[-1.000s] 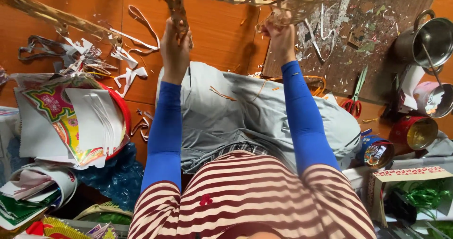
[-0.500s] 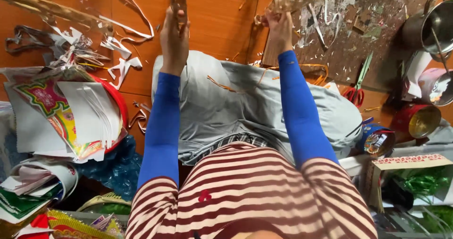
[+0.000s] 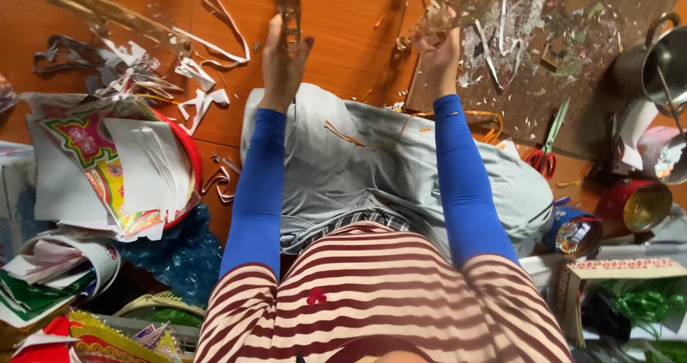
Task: The recorder is weaving and tying thin bamboo strips to construct a large decorative frame.
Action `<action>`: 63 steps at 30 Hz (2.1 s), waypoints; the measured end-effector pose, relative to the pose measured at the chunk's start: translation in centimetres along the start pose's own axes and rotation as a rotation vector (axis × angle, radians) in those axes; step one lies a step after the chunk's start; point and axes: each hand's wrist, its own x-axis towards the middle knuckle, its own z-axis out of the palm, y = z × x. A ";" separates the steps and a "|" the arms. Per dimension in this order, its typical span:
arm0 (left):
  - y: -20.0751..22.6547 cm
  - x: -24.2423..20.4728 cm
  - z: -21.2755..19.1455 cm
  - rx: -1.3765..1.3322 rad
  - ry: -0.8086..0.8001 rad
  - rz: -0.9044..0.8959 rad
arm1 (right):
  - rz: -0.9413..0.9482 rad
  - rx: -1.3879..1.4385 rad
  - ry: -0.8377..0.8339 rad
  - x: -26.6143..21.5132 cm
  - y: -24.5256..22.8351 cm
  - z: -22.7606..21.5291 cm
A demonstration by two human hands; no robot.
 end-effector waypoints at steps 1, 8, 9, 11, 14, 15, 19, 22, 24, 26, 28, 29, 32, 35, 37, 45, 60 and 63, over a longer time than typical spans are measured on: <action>-1.4 0.0 0.6 -0.087 -0.001 -0.016 | -0.039 0.034 -0.018 0.4 1.5 -0.5; 1.4 0.3 1.8 0.084 0.083 0.063 | -0.010 0.315 0.088 0.9 5.6 -1.0; 1.9 0.1 2.0 -0.003 0.050 -0.087 | -0.006 0.263 0.101 0.9 5.5 -0.9; 2.1 0.1 2.2 -0.091 0.018 -0.233 | -0.005 0.212 0.109 0.9 5.1 -0.6; 1.6 0.0 2.5 -0.157 -0.009 -0.265 | -0.003 0.166 0.107 0.7 4.7 -0.4; 1.6 -0.1 2.5 -0.116 -0.003 -0.215 | -0.005 0.125 0.100 0.7 4.8 -0.5; 2.6 0.3 1.4 0.011 0.057 0.025 | -0.022 0.232 0.109 1.4 8.0 -2.3; 1.3 0.6 0.9 0.042 0.077 0.277 | -0.072 0.415 0.111 2.1 10.5 -3.4; 0.3 0.0 0.8 0.015 0.034 0.194 | -0.050 0.427 0.120 1.7 9.5 -3.2; 0.9 -0.1 0.2 -0.011 -0.013 0.120 | -0.038 0.442 0.131 1.3 7.4 -2.1; 3.2 0.6 -0.6 -0.047 -0.085 -0.050 | 0.094 -0.299 0.171 1.5 3.7 -0.3; 2.6 0.2 -0.8 -0.055 -0.096 -0.043 | 0.088 -0.303 0.185 2.2 5.8 -1.1; 0.8 -0.3 -0.8 -0.122 -0.125 0.007 | 0.145 -0.150 0.243 4.0 6.6 -1.4; 0.2 -1.6 0.3 -0.402 -0.078 -0.173 | -0.130 -0.297 0.057 3.3 1.3 2.4; 0.9 -1.6 1.3 0.025 -0.018 -0.002 | -0.223 -0.537 -0.198 3.7 3.2 4.2; 5.8 -2.9 3.1 0.040 -0.374 0.205 | -0.242 -0.611 -0.161 -0.8 -8.1 12.4; -3.8 -0.9 -2.2 0.436 -0.057 0.259 | -0.044 -0.679 -0.123 0.1 -0.6 4.8; -1.2 -0.9 -0.7 0.373 -0.083 0.304 | -0.321 -0.874 -0.091 -0.4 0.0 3.8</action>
